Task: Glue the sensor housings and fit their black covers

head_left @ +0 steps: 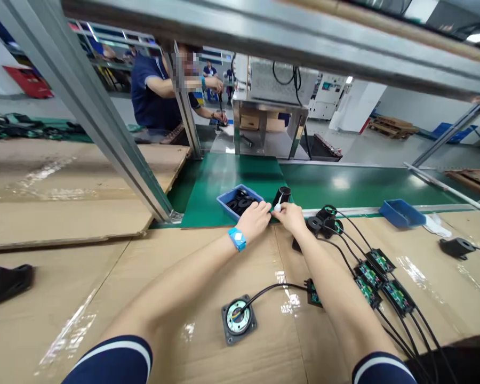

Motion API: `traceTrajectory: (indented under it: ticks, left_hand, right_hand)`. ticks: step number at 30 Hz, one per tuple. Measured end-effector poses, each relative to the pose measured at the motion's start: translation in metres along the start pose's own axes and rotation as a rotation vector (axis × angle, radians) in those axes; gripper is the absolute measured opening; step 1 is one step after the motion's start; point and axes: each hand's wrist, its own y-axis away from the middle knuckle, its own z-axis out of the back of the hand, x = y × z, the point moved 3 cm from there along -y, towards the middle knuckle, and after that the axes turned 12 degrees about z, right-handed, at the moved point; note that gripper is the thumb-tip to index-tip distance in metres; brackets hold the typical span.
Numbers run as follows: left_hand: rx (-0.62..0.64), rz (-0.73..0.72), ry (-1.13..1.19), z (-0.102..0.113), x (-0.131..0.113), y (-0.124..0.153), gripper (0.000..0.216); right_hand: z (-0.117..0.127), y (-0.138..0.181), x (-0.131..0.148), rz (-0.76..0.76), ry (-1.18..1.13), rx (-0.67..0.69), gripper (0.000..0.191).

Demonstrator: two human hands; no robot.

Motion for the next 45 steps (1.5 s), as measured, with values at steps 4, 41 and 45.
traceTrajectory:
  ticks: [4, 41, 45]
  left_hand:
    - [0.075, -0.029, 0.083, -0.013, -0.005, 0.013, 0.029]
    - [0.058, 0.204, 0.955, 0.058, -0.025, 0.238, 0.051]
    - [0.052, 0.225, 0.986, 0.058, -0.025, 0.242, 0.049]
  right_hand:
    - [0.011, 0.022, -0.001, 0.042, -0.191, -0.133, 0.030]
    - [0.016, 0.165, 0.048, -0.026, -1.076, -0.215, 0.035]
    - [0.012, 0.173, 0.054, 0.022, -0.994, -0.206, 0.034]
